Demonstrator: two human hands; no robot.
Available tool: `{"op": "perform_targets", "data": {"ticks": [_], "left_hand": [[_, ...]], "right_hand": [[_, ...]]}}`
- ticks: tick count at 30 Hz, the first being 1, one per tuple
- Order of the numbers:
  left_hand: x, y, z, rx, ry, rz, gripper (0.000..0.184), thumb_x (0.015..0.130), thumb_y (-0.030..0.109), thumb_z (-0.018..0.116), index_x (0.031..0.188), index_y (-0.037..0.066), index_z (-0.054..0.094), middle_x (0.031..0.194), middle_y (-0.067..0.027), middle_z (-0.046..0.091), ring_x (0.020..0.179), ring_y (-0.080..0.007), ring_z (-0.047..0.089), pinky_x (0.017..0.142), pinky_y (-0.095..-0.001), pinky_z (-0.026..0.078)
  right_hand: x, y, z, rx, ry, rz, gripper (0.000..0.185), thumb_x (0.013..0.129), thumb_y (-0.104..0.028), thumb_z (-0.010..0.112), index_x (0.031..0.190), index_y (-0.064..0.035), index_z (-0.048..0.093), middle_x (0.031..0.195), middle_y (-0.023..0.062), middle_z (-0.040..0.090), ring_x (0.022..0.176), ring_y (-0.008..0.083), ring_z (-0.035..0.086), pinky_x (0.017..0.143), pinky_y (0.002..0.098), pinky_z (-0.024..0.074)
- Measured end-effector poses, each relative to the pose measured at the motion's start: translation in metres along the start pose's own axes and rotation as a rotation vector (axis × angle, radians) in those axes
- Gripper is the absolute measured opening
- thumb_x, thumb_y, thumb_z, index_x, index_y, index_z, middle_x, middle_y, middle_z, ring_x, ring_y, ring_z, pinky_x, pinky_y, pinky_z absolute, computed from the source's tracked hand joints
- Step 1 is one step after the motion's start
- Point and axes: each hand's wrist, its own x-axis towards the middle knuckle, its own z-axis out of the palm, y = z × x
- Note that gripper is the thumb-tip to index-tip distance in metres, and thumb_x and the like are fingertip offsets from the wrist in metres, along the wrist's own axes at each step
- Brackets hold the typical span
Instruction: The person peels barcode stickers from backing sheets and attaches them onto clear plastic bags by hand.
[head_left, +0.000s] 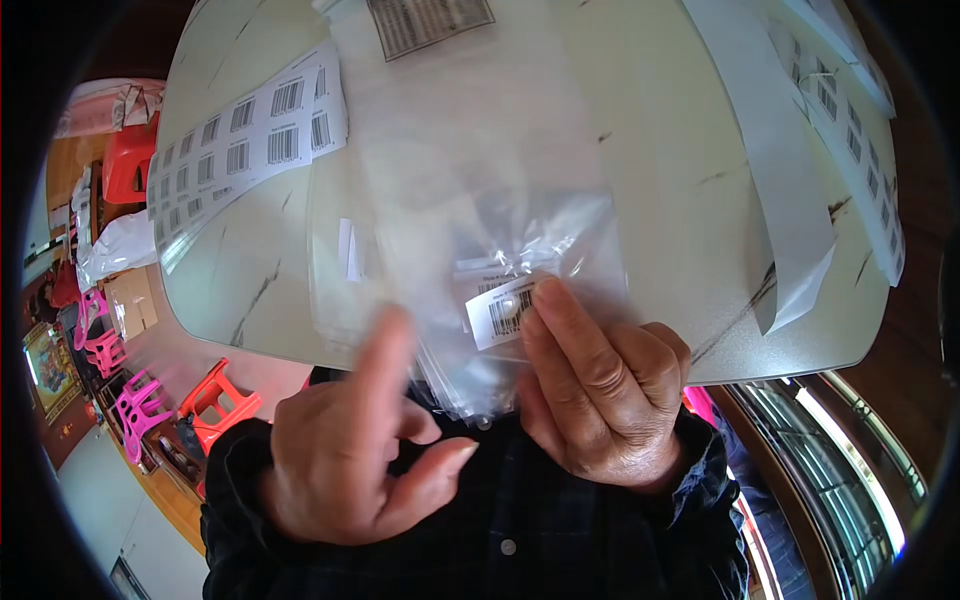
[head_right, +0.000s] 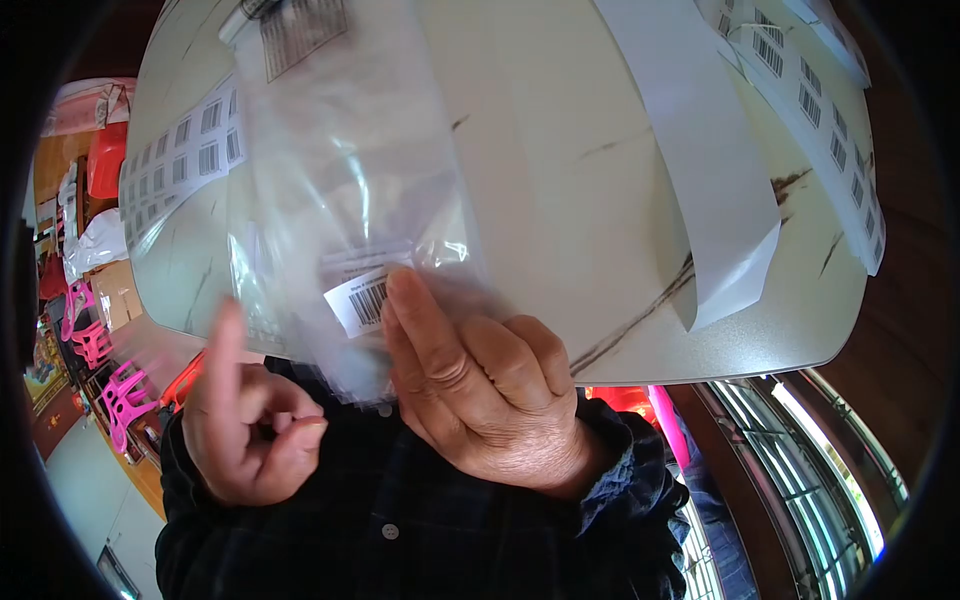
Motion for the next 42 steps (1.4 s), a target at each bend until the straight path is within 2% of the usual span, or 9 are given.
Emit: {"op": "perform_targets", "data": {"ticks": [2, 3, 8, 12, 13, 17, 22, 32, 42], "left_hand": [[0.01, -0.01, 0.005, 0.222, 0.004, 0.354, 0.07, 0.078, 0.007, 0.071, 0.14, -0.006, 0.043, 0.068, -0.0024, 0.062, 0.048, -0.0102, 0.043, 0.045, -0.0226, 0.036], [0.013, -0.014, 0.007, 0.217, 0.006, 0.355, 0.07, 0.078, 0.007, 0.071, 0.14, -0.006, 0.043, 0.068, -0.0024, 0.062, 0.048, -0.0102, 0.043, 0.045, -0.0226, 0.036], [0.021, -0.026, 0.013, 0.424, -0.002, 0.405, 0.047, 0.078, 0.008, 0.073, 0.122, -0.004, 0.062, 0.065, 0.0005, 0.056, 0.046, -0.0103, 0.038, 0.043, -0.0236, 0.033], [0.017, -0.036, 0.015, 0.359, 0.129, 0.545, 0.045, 0.073, 0.007, 0.075, 0.117, 0.002, 0.068, 0.062, 0.0041, 0.036, 0.045, -0.0076, 0.03, 0.04, -0.0228, 0.027], [0.017, -0.038, 0.017, 0.358, 0.128, 0.544, 0.045, 0.073, 0.007, 0.075, 0.117, 0.002, 0.068, 0.062, 0.0041, 0.036, 0.045, -0.0076, 0.03, 0.04, -0.0228, 0.027], [0.02, -0.044, 0.022, 0.34, 0.161, 0.621, 0.041, 0.07, 0.005, 0.075, 0.111, 0.006, 0.073, 0.064, 0.0038, 0.033, 0.046, -0.0071, 0.028, 0.041, -0.0221, 0.026], [0.024, -0.042, 0.021, 0.325, 0.336, 0.711, 0.041, 0.065, 0.002, 0.074, 0.105, 0.009, 0.075, 0.065, 0.0039, 0.032, 0.048, -0.0066, 0.027, 0.041, -0.0218, 0.025], [0.025, -0.038, 0.017, 0.265, 0.382, 0.727, 0.04, 0.06, 0.0, 0.073, 0.098, 0.012, 0.077, 0.067, 0.0041, 0.033, 0.05, -0.006, 0.028, 0.042, -0.0207, 0.025], [0.025, -0.043, 0.018, 0.265, 0.363, 0.733, 0.032, 0.067, 0.002, 0.075, 0.098, 0.011, 0.076, 0.067, 0.0049, 0.036, 0.05, -0.0062, 0.029, 0.042, -0.0209, 0.026]], "right_hand": [[0.0, -0.001, 0.001, 0.028, 0.019, 0.021, 0.02, 0.08, -0.01, 0.071, 0.099, -0.0101, 0.073, 0.129, 0.0035, 0.064, 0.085, 0.0113, 0.048, 0.075, 0.0229, 0.0406], [0.0, -0.001, 0.001, 0.025, 0.015, 0.02, 0.02, 0.08, -0.01, 0.071, 0.099, -0.0101, 0.073, 0.129, 0.0035, 0.064, 0.085, 0.0113, 0.048, 0.075, 0.0229, 0.0406], [-0.002, 0.002, 0.003, 0.027, 0.066, 0.026, 0.018, 0.078, -0.009, 0.072, 0.096, -0.0121, 0.073, 0.125, 0.0026, 0.066, 0.086, 0.0116, 0.049, 0.075, 0.0235, 0.042], [-0.003, 0.011, 0.003, 0.041, 0.112, -0.099, 0.015, 0.081, -0.02, 0.073, 0.093, -0.0104, 0.073, 0.112, 0.0093, 0.07, 0.089, 0.017, 0.057, 0.069, 0.0293, 0.0438], [-0.003, 0.011, 0.004, 0.041, 0.111, -0.099, 0.015, 0.081, -0.02, 0.073, 0.093, -0.0104, 0.073, 0.112, 0.0093, 0.07, 0.089, 0.017, 0.057, 0.069, 0.0293, 0.0438], [-0.001, 0.006, 0.007, 0.101, 0.226, -0.019, 0.013, 0.078, -0.013, 0.075, 0.091, -0.0154, 0.074, 0.11, -0.0012, 0.071, 0.084, 0.011, 0.051, 0.072, 0.024, 0.0417], [0.0, -0.001, -0.002, 0.087, 0.3, -0.02, 0.012, 0.08, -0.015, 0.075, 0.091, -0.0175, 0.074, 0.105, -0.0031, 0.072, 0.084, 0.0106, 0.053, 0.069, 0.0245, 0.0395], [0.003, -0.003, -0.001, 0.145, 0.36, -0.018, 0.011, 0.08, -0.017, 0.075, 0.091, -0.0182, 0.075, 0.101, -0.0041, 0.072, 0.085, 0.0103, 0.054, 0.069, 0.0261, 0.0382], [0.002, -0.001, 0.003, 0.145, 0.371, -0.029, 0.01, 0.081, -0.018, 0.075, 0.091, -0.0159, 0.074, 0.101, -0.0023, 0.072, 0.086, 0.0127, 0.056, 0.07, 0.0263, 0.0393]]}}
